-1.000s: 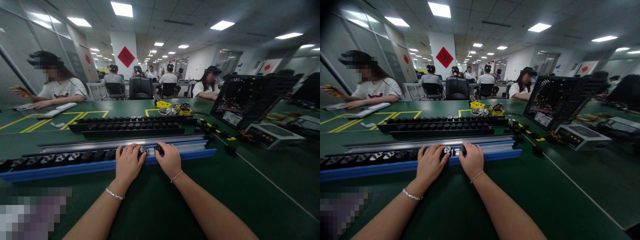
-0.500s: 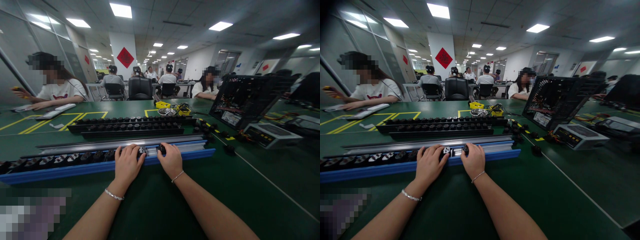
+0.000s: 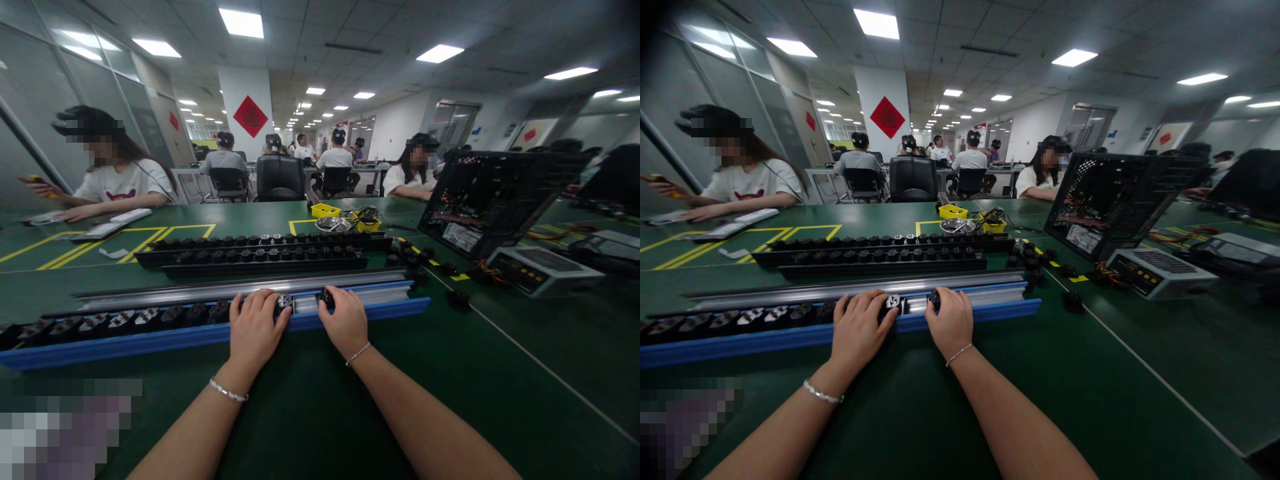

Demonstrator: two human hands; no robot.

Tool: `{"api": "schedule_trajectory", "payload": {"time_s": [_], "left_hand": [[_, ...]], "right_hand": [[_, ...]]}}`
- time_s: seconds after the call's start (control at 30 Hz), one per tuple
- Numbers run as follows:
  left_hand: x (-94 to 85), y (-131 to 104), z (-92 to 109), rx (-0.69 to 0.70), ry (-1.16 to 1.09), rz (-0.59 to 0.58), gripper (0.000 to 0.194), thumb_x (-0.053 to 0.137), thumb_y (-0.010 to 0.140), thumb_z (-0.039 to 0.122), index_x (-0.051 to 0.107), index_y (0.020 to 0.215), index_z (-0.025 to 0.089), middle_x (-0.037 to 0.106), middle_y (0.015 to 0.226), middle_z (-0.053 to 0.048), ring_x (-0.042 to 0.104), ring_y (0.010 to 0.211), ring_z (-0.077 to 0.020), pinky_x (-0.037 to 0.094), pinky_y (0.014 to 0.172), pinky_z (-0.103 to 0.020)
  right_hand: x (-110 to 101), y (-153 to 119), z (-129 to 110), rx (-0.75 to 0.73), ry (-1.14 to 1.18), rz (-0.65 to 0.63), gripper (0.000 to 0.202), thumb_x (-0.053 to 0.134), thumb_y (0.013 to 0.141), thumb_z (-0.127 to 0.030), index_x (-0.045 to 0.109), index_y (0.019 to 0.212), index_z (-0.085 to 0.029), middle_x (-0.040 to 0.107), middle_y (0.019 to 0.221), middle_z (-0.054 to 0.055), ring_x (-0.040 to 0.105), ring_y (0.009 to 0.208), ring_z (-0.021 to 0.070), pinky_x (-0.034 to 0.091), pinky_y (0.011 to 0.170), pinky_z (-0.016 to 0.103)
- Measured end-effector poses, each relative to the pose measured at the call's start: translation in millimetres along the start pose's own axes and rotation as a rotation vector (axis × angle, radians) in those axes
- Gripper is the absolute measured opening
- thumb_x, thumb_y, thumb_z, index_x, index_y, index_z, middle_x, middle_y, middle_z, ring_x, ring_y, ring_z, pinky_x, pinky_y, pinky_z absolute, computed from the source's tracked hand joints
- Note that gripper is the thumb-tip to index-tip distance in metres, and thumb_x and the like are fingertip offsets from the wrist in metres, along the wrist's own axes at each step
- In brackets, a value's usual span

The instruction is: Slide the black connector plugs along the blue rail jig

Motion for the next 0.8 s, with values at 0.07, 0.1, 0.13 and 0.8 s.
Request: {"api": "schedule_trajectory", "payload": {"time_s": [0.07,0.1,0.13,0.8], "left_hand": [[-0.6,-0.1,0.0,0.000,-0.006,0.004,0.033,0.044,0.086,0.043,0.062,0.105,0.022,0.063,0.114,-0.009,0.054,0.108,-0.0260,0.021,0.105,-0.048],[-0.9,-0.2,0.0,0.000,-0.007,0.006,0.033,0.044,0.086,0.042,0.062,0.105,0.022,0.063,0.114,-0.008,0.053,0.109,-0.0261,0.022,0.105,-0.048],[-1.1,-0.3,-0.2,-0.001,-0.008,0.008,0.033,0.045,0.086,0.042,0.062,0.105,0.022,0.063,0.114,-0.008,0.053,0.109,-0.0261,0.022,0.105,-0.048],[-1.1,-0.4,1.6,0.015,0.020,0.016,0.033,0.045,0.086,0.042,0.062,0.104,0.021,0.063,0.114,-0.009,0.053,0.109,-0.0263,0.023,0.104,-0.048]], "right_hand": [[-0.9,0.2,1.8,0.007,-0.006,0.001,0.029,0.051,0.078,-0.023,0.062,0.103,-0.016,0.067,0.102,0.008,0.060,0.097,0.0207,0.031,0.101,0.038],[-1.4,0.3,2.4,0.009,-0.009,0.001,0.028,0.050,0.078,-0.023,0.062,0.103,-0.016,0.067,0.102,0.008,0.060,0.097,0.0209,0.031,0.101,0.039],[-2.0,0.5,2.9,0.010,-0.011,0.002,0.028,0.050,0.079,-0.023,0.062,0.103,-0.017,0.067,0.102,0.008,0.060,0.097,0.0210,0.032,0.100,0.039],[-6.8,1.6,10.9,0.003,-0.053,0.031,0.028,0.049,0.079,-0.024,0.063,0.102,-0.017,0.068,0.100,0.009,0.060,0.094,0.0208,0.036,0.096,0.037]]}}
Point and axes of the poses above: each hand's wrist, its own y-axis towards the middle knuckle, its own x-axis out of the palm, z = x × y, the point moved 8 cm from there along y, towards the middle knuckle
